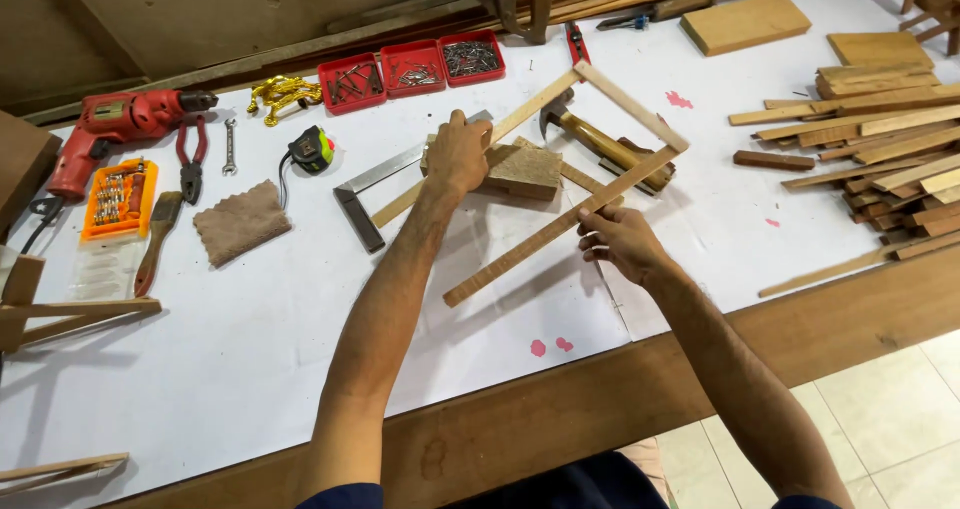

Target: The person arranges thin wooden sticks into a rectangular frame on a workbench, nails the joints with a hammer, and measures the frame with a metal ruler. They reposition the sticks and press joints together while fastening the corners.

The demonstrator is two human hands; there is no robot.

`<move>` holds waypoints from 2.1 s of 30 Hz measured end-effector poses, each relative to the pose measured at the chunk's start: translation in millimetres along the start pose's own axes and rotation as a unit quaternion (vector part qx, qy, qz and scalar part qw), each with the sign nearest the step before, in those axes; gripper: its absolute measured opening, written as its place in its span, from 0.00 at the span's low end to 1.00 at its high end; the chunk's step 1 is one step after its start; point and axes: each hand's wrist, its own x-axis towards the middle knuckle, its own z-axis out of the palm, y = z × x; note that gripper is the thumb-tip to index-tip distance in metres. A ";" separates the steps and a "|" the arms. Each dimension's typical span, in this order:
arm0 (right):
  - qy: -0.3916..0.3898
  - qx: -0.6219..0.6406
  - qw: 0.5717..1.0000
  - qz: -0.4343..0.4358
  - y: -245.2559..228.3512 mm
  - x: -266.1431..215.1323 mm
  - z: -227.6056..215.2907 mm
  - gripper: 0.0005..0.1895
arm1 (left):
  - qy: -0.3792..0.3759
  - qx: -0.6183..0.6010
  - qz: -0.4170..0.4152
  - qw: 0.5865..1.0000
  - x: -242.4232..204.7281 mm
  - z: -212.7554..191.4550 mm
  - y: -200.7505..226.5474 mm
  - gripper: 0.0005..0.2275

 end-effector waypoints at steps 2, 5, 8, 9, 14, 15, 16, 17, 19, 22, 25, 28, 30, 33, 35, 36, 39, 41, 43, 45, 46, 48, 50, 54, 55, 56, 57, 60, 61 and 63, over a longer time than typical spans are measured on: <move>0.001 -0.015 1.000 0.027 11.2 -0.1 1.1 0.15 | 0.002 0.013 0.005 1.000 -2.4 12.5 -3.8 0.17; -0.014 -0.088 0.994 0.055 15.7 0.1 5.3 0.18 | 0.031 0.033 0.022 0.999 -13.2 15.6 -6.1 0.15; -0.005 -0.251 0.968 0.030 -5.3 -9.7 20.4 0.17 | 0.059 0.036 0.057 0.996 -36.3 18.2 -1.7 0.16; 0.016 -0.352 0.936 0.000 -15.1 -13.0 28.0 0.14 | 0.065 0.034 0.077 0.994 -46.5 20.2 -0.9 0.17; 0.039 -0.494 0.822 -0.281 -23.6 44.4 26.5 0.12 | -0.088 -0.034 0.096 0.991 -120.2 -2.9 37.2 0.26; 0.043 -0.507 0.805 -0.304 -35.1 50.8 30.7 0.11 | -0.117 -0.006 0.122 0.986 -126.9 -10.4 45.9 0.31; 0.036 -0.507 0.806 -0.304 -37.2 63.6 32.5 0.11 | -0.118 -0.005 0.115 0.986 -130.3 -4.1 43.7 0.31; 0.046 -0.539 0.742 -0.396 -40.9 77.0 33.7 0.12 | -0.147 0.029 0.114 0.982 -131.7 1.8 41.9 0.28; 0.052 -0.563 0.667 -0.485 -44.3 105.8 36.6 0.14 | -0.176 0.064 0.109 0.976 -133.4 13.2 34.1 0.24; 0.049 -0.610 0.610 -0.504 -50.0 149.5 41.3 0.19 | -0.158 0.022 0.114 0.981 -128.3 25.4 19.2 0.16; 0.051 -0.616 0.552 -0.560 -60.0 169.8 47.9 0.24 | -0.161 0.004 0.130 0.978 -126.1 29.4 13.8 0.14; -0.037 -0.676 0.606 -0.417 -78.3 171.4 53.1 0.17 | -0.170 0.016 0.134 0.976 -125.1 24.3 11.2 0.12; -0.065 -0.687 0.599 -0.406 -88.2 173.5 48.4 0.11 | -0.161 0.043 0.149 0.975 -126.6 22.4 6.1 0.11; -0.042 -0.655 0.586 -0.475 -115.1 159.7 39.6 0.11 | -0.084 0.090 0.182 0.976 -127.3 -0.3 -3.7 0.08; -0.041 -0.639 0.611 -0.465 -128.6 147.5 34.4 0.10 | 0.001 0.146 0.214 0.966 -125.8 -18.9 -19.1 0.05; -0.040 -0.621 0.637 -0.454 -135.4 140.6 31.8 0.09 | 0.085 0.201 0.242 0.945 -125.6 -28.3 -26.6 0.03; -0.085 -0.497 0.726 -0.469 -153.8 95.5 35.7 0.11 | 0.217 0.231 0.267 0.910 -123.7 -83.6 -33.8 0.05; -0.068 -0.477 0.792 -0.376 -156.2 62.1 47.7 0.12 | 0.230 0.258 0.224 0.911 -118.3 -94.3 -48.4 0.08; -0.050 -0.450 0.847 -0.279 -151.6 36.3 56.5 0.13 | 0.245 0.284 0.182 0.909 -110.5 -104.8 -56.6 0.12; -0.054 -0.241 0.946 -0.208 -138.7 19.5 64.6 0.14 | 0.127 0.156 0.041 0.979 -101.8 -116.0 -60.5 0.18; -0.051 -0.240 0.946 -0.210 -119.1 21.8 68.1 0.14 | 0.128 0.155 0.045 0.978 -96.3 -113.4 -66.2 0.18; -0.041 -0.019 0.983 -0.177 -78.1 27.9 74.2 0.14 | 0.108 -0.140 0.001 0.984 -85.7 -105.8 -77.6 0.18; -0.014 0.027 0.992 -0.123 -51.3 10.5 95.1 0.14 | 0.143 -0.129 0.053 0.980 -76.0 -96.8 -76.5 0.20; -0.042 0.051 0.997 -0.046 5.0 -8.9 108.5 0.11 | 0.114 -0.158 0.060 0.979 -65.7 -61.6 -78.4 0.30; -0.040 0.050 0.997 -0.044 12.7 -10.1 107.6 0.11 | 0.113 -0.160 0.060 0.979 -69.4 -54.4 -77.3 0.30; -0.050 0.014 0.998 -0.028 20.0 -11.2 106.6 0.12 | 0.071 -0.161 0.019 0.984 -72.9 -47.5 -76.0 0.30; -0.060 -0.022 0.998 -0.011 25.6 -11.9 105.5 0.13 | 0.027 -0.162 -0.022 0.986 -74.7 -41.4 -74.3 0.29; -0.101 -0.056 0.992 0.047 38.0 -8.9 97.9 0.15 | 0.011 -0.161 0.001 0.987 -83.3 -8.4 -84.4 0.24; -0.101 -0.057 0.992 0.048 35.7 -9.4 97.2 0.15 | 0.011 -0.162 0.000 0.987 -85.1 -3.5 -85.1 0.24; -0.159 -0.099 0.979 0.085 32.2 -11.5 97.0 0.19 | 0.046 -0.139 0.017 0.989 -90.6 5.7 -87.2 0.24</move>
